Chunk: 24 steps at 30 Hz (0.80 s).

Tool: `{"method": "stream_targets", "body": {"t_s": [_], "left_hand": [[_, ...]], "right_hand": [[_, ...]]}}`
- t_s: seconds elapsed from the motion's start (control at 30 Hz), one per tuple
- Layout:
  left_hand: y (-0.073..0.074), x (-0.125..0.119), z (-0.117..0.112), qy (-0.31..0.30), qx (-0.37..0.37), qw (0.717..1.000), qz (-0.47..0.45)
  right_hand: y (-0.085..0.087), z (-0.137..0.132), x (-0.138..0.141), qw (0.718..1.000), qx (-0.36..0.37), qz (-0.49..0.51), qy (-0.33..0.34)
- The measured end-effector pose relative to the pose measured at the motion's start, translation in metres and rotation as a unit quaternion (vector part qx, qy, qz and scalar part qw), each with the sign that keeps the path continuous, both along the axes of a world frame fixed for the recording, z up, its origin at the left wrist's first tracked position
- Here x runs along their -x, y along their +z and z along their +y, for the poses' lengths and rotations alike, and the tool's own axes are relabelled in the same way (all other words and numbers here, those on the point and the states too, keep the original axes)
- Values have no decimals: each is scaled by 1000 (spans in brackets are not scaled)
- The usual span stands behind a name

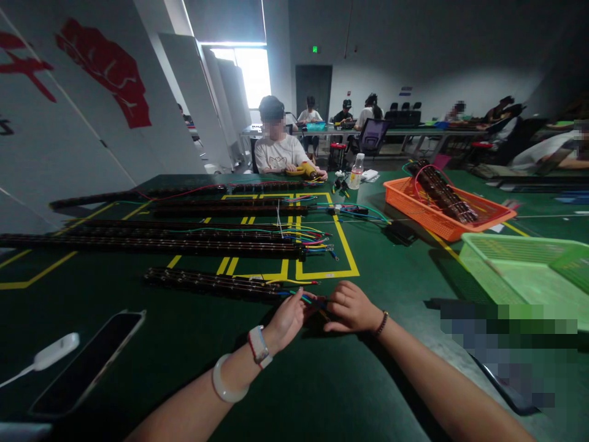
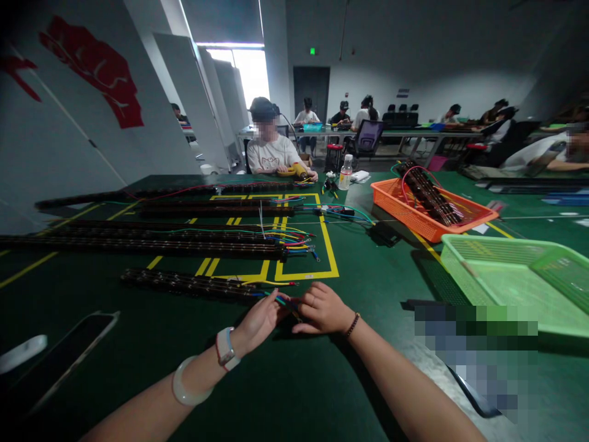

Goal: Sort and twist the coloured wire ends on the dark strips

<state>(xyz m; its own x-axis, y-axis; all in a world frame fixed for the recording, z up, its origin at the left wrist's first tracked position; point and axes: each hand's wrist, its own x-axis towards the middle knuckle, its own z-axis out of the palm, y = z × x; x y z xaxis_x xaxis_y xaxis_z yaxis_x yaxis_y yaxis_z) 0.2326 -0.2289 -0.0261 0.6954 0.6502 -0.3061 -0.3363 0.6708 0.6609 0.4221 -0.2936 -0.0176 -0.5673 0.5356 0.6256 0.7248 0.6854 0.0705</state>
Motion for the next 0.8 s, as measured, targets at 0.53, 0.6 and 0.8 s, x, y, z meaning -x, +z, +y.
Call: {"method": "stream_targets", "body": {"t_s": [0.53,0.6,0.8], "left_hand": [[6,0,-3,0,-12,1000,-3],[5,0,-3,7,-17,1000,4],[0,0,-3,8,-30,999,-8]], "right_hand": [[-8,5,4,989,3,83,-122],[-11,10,2,975,33,132,-174],[-17,20,-5,951,98,169,-238]]}}
